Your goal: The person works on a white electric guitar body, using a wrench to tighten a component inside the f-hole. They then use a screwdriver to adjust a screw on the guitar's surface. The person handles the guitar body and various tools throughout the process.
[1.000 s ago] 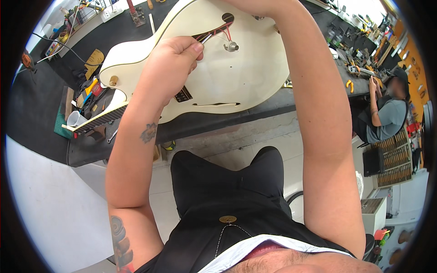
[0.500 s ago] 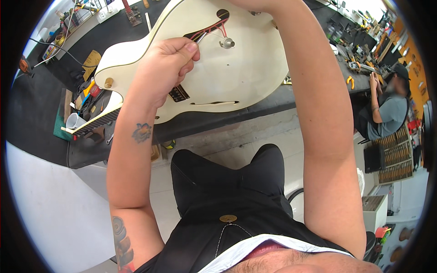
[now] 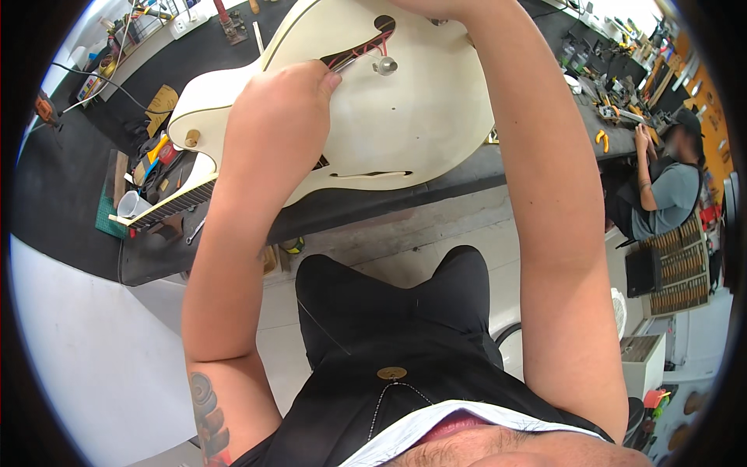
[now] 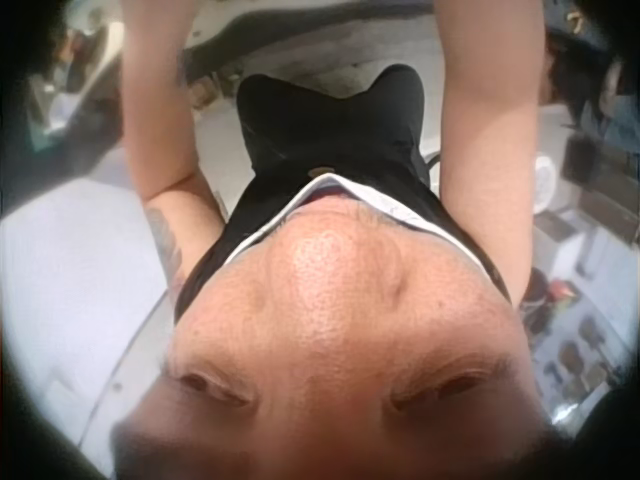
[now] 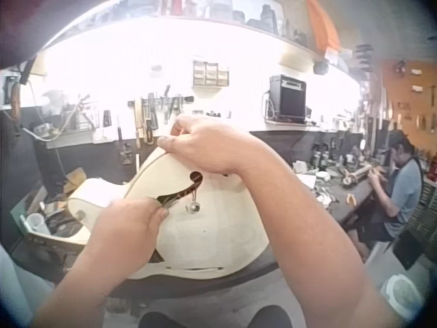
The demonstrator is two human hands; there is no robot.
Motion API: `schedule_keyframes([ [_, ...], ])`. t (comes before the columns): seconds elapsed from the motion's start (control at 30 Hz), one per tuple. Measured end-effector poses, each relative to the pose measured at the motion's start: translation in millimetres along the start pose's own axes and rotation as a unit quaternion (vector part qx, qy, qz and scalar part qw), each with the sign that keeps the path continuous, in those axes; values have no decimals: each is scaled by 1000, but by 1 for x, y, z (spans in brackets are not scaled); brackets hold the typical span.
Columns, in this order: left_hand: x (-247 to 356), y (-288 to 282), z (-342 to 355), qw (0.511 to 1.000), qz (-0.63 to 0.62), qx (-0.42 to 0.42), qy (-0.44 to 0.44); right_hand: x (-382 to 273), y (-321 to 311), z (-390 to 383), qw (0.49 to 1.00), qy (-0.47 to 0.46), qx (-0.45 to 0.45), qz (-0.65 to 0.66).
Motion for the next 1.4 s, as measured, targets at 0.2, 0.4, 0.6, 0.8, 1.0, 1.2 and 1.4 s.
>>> schedule_keyframes([
  [0.2, -1, 7, 6, 998, 50, 8, 28, -6, -3, -3, 1000, 13, 0, -2],
  [0.4, 7, 6, 7, 996, 69, -4, 50, -1, -1, -2, 1000, -3, 2, -2],
  [0.6, 12, 4, 9, 996, 50, 19, 73, -5, -3, -3, 1000, 8, 0, -8],
  [0.8, 16, 5, 8, 995, 59, 21, 79, 1, 2, 2, 1000, 14, 6, -10],
  [1.0, 17, 6, 13, 998, 36, -1, 48, -3, -2, -3, 1000, 4, 1, -1],
  [1.2, 17, 10, 16, 997, 15, 16, 78, 4, 0, 0, 1000, -12, 8, -10],
  [1.4, 24, 15, 13, 994, 76, 45, 69, 0, 1, 5, 1000, 23, 10, -17],
])
Point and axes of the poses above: each hand's wrist, its own z-axis towards the middle knuckle, its own y-axis out of the palm, x = y × z, the point moved 4 cm from there along z, towards the middle knuckle, and after that the axes turned 9 degrees about -y, right-handed, at the moved point
